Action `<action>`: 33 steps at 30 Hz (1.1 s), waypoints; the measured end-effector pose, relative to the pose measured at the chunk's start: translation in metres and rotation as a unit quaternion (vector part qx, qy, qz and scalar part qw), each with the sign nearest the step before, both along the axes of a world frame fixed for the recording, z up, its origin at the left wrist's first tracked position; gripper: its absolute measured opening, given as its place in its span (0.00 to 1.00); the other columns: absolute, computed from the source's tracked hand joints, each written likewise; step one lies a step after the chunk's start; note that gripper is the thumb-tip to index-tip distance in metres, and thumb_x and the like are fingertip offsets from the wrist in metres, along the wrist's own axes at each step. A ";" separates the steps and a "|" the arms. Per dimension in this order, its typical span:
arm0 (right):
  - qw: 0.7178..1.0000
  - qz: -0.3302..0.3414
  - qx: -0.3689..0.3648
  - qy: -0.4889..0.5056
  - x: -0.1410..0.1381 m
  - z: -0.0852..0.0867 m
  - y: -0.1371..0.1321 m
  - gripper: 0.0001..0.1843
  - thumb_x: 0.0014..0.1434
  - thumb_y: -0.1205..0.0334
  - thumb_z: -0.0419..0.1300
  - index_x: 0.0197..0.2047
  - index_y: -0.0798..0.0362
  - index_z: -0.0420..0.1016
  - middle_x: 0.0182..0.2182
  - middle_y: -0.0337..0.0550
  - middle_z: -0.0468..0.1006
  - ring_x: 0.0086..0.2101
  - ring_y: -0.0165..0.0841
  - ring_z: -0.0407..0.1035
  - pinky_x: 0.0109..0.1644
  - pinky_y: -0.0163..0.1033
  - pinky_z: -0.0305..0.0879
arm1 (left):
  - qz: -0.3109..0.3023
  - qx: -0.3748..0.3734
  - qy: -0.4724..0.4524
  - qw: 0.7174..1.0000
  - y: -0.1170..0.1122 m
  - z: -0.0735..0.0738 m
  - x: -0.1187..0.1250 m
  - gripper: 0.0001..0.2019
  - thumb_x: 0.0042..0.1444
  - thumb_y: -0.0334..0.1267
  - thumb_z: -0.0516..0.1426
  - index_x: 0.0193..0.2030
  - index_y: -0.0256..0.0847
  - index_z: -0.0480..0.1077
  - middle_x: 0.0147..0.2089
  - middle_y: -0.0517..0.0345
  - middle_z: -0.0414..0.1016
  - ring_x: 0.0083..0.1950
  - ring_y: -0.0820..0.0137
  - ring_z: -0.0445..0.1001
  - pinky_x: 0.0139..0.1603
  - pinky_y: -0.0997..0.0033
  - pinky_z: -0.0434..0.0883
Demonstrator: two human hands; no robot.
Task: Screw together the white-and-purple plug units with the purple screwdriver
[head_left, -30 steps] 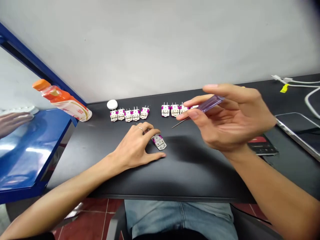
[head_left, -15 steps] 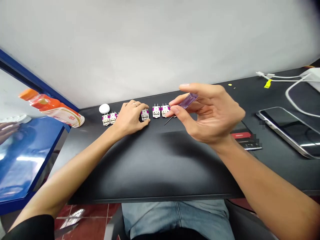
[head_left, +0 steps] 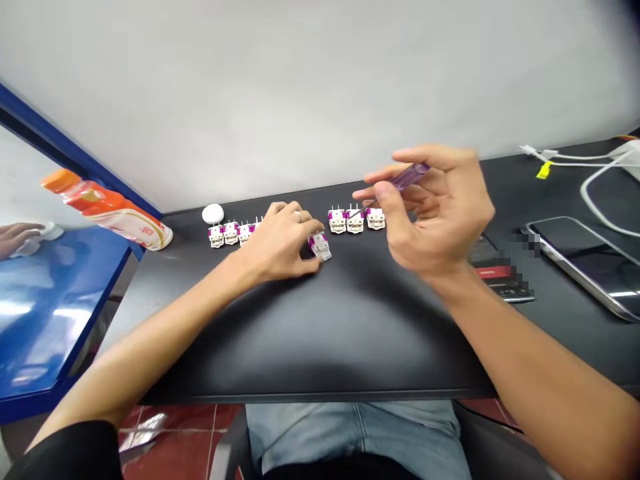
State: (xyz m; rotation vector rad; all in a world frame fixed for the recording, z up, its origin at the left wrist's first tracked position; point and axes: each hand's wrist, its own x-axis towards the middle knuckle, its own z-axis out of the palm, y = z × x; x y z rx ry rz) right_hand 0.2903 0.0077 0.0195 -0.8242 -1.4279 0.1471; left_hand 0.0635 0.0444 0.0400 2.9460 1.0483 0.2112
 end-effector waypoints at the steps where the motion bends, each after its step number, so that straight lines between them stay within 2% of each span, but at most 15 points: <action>1: 1.000 0.005 -0.001 0.003 -0.001 -0.001 0.000 0.14 0.76 0.58 0.67 0.62 0.40 0.78 0.47 0.41 0.89 0.41 0.38 0.89 0.45 0.44 0.91 | -0.009 0.011 0.002 1.000 -0.017 -0.002 -0.003 0.21 0.65 0.50 0.68 0.57 0.37 0.83 0.53 0.43 0.87 0.58 0.47 0.80 0.66 0.45 0.68; 3: 1.000 0.031 0.002 -0.005 -0.006 -0.004 0.001 0.15 0.75 0.59 0.68 0.62 0.41 0.78 0.46 0.41 0.89 0.41 0.38 0.89 0.45 0.42 0.91 | -0.035 0.039 0.007 0.999 -0.049 -0.008 -0.011 0.20 0.67 0.55 0.67 0.51 0.38 0.84 0.48 0.44 0.86 0.54 0.48 0.81 0.62 0.47 0.70; 5: 0.998 0.062 -0.005 -0.025 -0.014 -0.011 0.000 0.14 0.75 0.61 0.68 0.61 0.42 0.78 0.47 0.40 0.90 0.41 0.35 0.89 0.43 0.39 0.90 | -0.030 0.084 -0.007 0.996 -0.075 -0.016 -0.022 0.19 0.71 0.54 0.64 0.41 0.39 0.81 0.39 0.48 0.83 0.45 0.54 0.81 0.54 0.49 0.70; 8: 0.991 0.106 -0.046 -0.061 -0.031 -0.020 -0.002 0.10 0.75 0.62 0.68 0.57 0.45 0.78 0.48 0.39 0.89 0.43 0.33 0.89 0.42 0.35 0.89 | -0.010 0.104 -0.052 0.993 -0.094 -0.028 -0.042 0.24 0.72 0.60 0.63 0.38 0.39 0.79 0.36 0.51 0.82 0.38 0.58 0.79 0.44 0.53 0.69; 13: 0.963 0.225 -0.114 -0.091 -0.064 -0.024 0.000 0.06 0.78 0.62 0.64 0.56 0.48 0.75 0.48 0.40 0.86 0.42 0.31 0.88 0.47 0.37 0.89 | 0.020 0.023 -0.102 0.994 -0.091 -0.039 -0.064 0.22 0.67 0.61 0.66 0.44 0.41 0.78 0.37 0.55 0.82 0.33 0.62 0.78 0.39 0.57 0.69; 17: 0.948 0.278 -0.150 -0.046 -0.082 -0.022 0.003 0.08 0.77 0.60 0.65 0.55 0.48 0.72 0.47 0.38 0.85 0.41 0.30 0.89 0.46 0.34 0.89 | 0.023 -0.028 -0.106 0.994 -0.090 -0.041 -0.065 0.18 0.64 0.56 0.68 0.43 0.42 0.77 0.36 0.58 0.83 0.32 0.63 0.78 0.38 0.58 0.70; 19: 0.941 0.293 -0.165 -0.034 -0.087 -0.023 0.004 0.08 0.77 0.59 0.65 0.55 0.48 0.71 0.47 0.38 0.85 0.41 0.30 0.89 0.46 0.34 0.89 | 0.025 -0.037 -0.110 0.993 -0.091 -0.041 -0.064 0.20 0.63 0.58 0.68 0.42 0.42 0.77 0.35 0.58 0.82 0.31 0.63 0.77 0.37 0.58 0.70; 21: 0.940 0.294 -0.166 -0.041 -0.089 -0.025 0.003 0.08 0.77 0.59 0.66 0.55 0.49 0.72 0.47 0.38 0.85 0.41 0.30 0.89 0.47 0.34 0.89 | 0.028 -0.048 -0.127 0.990 -0.092 -0.040 -0.064 0.22 0.62 0.62 0.68 0.41 0.43 0.77 0.32 0.60 0.80 0.29 0.64 0.76 0.36 0.59 0.69; 23: 0.944 0.284 -0.160 -0.052 -0.089 -0.027 0.003 0.09 0.77 0.58 0.66 0.55 0.49 0.72 0.48 0.38 0.85 0.41 0.30 0.88 0.47 0.34 0.90 | 0.042 -0.061 -0.157 0.985 -0.091 -0.038 -0.065 0.20 0.64 0.60 0.66 0.39 0.43 0.76 0.30 0.61 0.77 0.27 0.67 0.73 0.35 0.61 0.67; 27: 0.954 0.264 -0.133 -0.051 -0.084 -0.025 0.002 0.08 0.77 0.60 0.67 0.55 0.49 0.73 0.48 0.39 0.85 0.42 0.30 0.88 0.47 0.34 0.90 | 0.119 -0.066 -0.241 0.961 -0.080 -0.035 -0.069 0.08 0.66 0.44 0.62 0.38 0.43 0.74 0.29 0.64 0.72 0.28 0.71 0.69 0.33 0.66 0.65; 29: 0.959 0.255 -0.114 -0.040 -0.080 -0.022 0.000 0.09 0.76 0.63 0.68 0.55 0.49 0.74 0.47 0.38 0.85 0.42 0.30 0.88 0.46 0.34 0.90 | 0.158 -0.061 -0.276 0.946 -0.073 -0.035 -0.071 0.04 0.64 0.39 0.63 0.42 0.43 0.75 0.33 0.63 0.75 0.31 0.71 0.71 0.35 0.68 0.67; 33: 0.963 0.253 -0.098 -0.006 -0.072 -0.015 -0.010 0.11 0.75 0.66 0.67 0.57 0.46 0.74 0.48 0.37 0.85 0.41 0.31 0.88 0.46 0.37 0.91 | 0.159 -0.086 -0.295 0.938 -0.063 -0.039 -0.072 0.12 0.64 0.40 0.68 0.54 0.44 0.80 0.46 0.57 0.84 0.37 0.69 0.73 0.42 0.67 0.74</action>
